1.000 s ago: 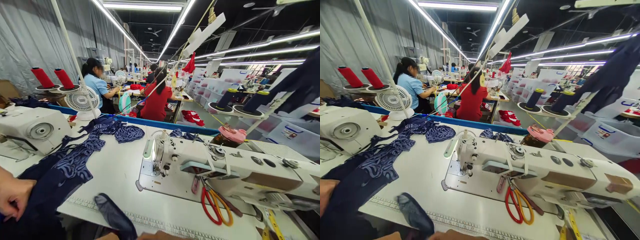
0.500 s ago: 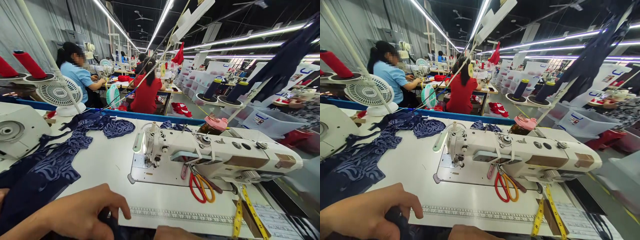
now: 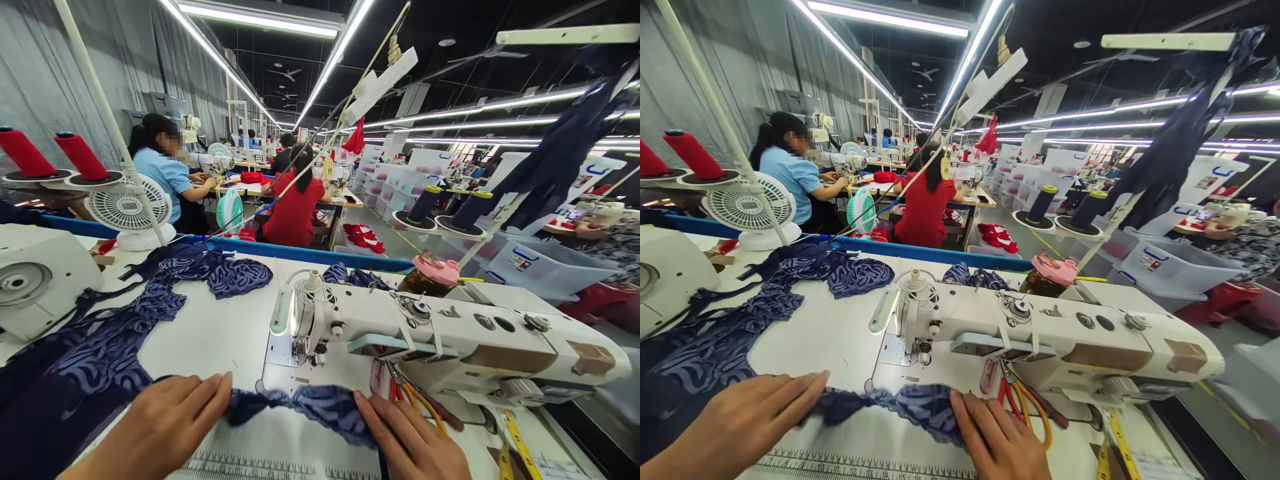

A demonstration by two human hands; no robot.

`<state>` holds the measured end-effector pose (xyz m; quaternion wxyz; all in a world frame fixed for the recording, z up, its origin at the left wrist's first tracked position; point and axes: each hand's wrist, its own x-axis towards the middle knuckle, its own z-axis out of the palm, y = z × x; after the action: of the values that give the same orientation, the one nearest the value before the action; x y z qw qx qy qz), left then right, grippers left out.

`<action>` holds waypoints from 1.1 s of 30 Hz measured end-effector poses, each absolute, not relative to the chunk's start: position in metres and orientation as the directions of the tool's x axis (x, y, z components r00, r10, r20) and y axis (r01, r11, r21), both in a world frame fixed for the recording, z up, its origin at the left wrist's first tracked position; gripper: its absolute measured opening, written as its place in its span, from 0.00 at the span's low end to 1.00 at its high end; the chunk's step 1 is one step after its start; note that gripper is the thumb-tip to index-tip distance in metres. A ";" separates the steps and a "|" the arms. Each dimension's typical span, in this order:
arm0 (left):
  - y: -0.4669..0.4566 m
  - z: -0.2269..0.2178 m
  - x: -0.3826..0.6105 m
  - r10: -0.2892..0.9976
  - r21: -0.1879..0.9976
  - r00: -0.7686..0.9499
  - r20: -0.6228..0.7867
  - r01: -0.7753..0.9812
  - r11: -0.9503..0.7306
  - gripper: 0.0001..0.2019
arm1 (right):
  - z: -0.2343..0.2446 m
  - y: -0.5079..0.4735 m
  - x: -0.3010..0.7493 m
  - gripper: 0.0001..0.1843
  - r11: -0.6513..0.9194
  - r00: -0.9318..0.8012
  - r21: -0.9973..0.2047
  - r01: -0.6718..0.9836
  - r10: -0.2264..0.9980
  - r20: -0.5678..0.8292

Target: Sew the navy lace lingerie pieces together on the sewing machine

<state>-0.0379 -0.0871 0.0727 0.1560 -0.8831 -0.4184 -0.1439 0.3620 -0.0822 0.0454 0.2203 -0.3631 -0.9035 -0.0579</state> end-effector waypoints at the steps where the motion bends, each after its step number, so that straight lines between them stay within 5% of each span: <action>1: -0.091 0.056 -0.034 0.632 -0.276 0.619 0.466 0.780 -0.561 0.23 | 0.043 -0.080 0.365 0.25 0.709 -0.641 0.066 0.702 0.589 0.492; 4: -0.101 0.017 -0.015 0.529 -0.314 0.618 0.581 0.770 -0.555 0.17 | 0.036 -0.081 0.355 0.19 0.717 -0.698 0.201 0.668 0.509 0.503; 11: -0.079 -0.006 0.041 0.490 -0.078 0.693 0.528 0.614 -0.785 0.14 | 0.023 -0.067 0.293 0.19 0.790 -0.688 -0.212 0.576 0.608 0.395; 16: -0.081 -0.027 0.047 0.678 -0.091 0.598 0.428 0.774 -0.626 0.40 | -0.003 -0.053 0.288 0.17 0.706 -0.632 -0.189 0.683 0.700 0.334; 23: -0.090 -0.026 0.070 0.506 -0.194 0.661 0.554 0.694 -0.694 0.35 | 0.021 -0.029 0.260 0.14 0.425 -0.427 -0.262 0.866 0.903 0.052; 27: -0.092 -0.036 0.080 0.467 -0.210 0.658 0.591 0.684 -0.699 0.36 | 0.015 -0.011 0.245 0.10 0.371 -0.400 -0.301 0.878 0.916 -0.038; 33: -0.099 -0.061 0.086 0.510 -0.075 0.578 0.637 0.705 -0.705 0.36 | 0.004 -0.004 0.245 0.07 0.315 -0.366 -0.366 0.876 0.927 -0.077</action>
<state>0.0855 -0.0985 -0.0605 0.1622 -0.8733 -0.3479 -0.2998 0.2454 -0.0037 0.0037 0.0737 -0.5583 -0.8074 0.1760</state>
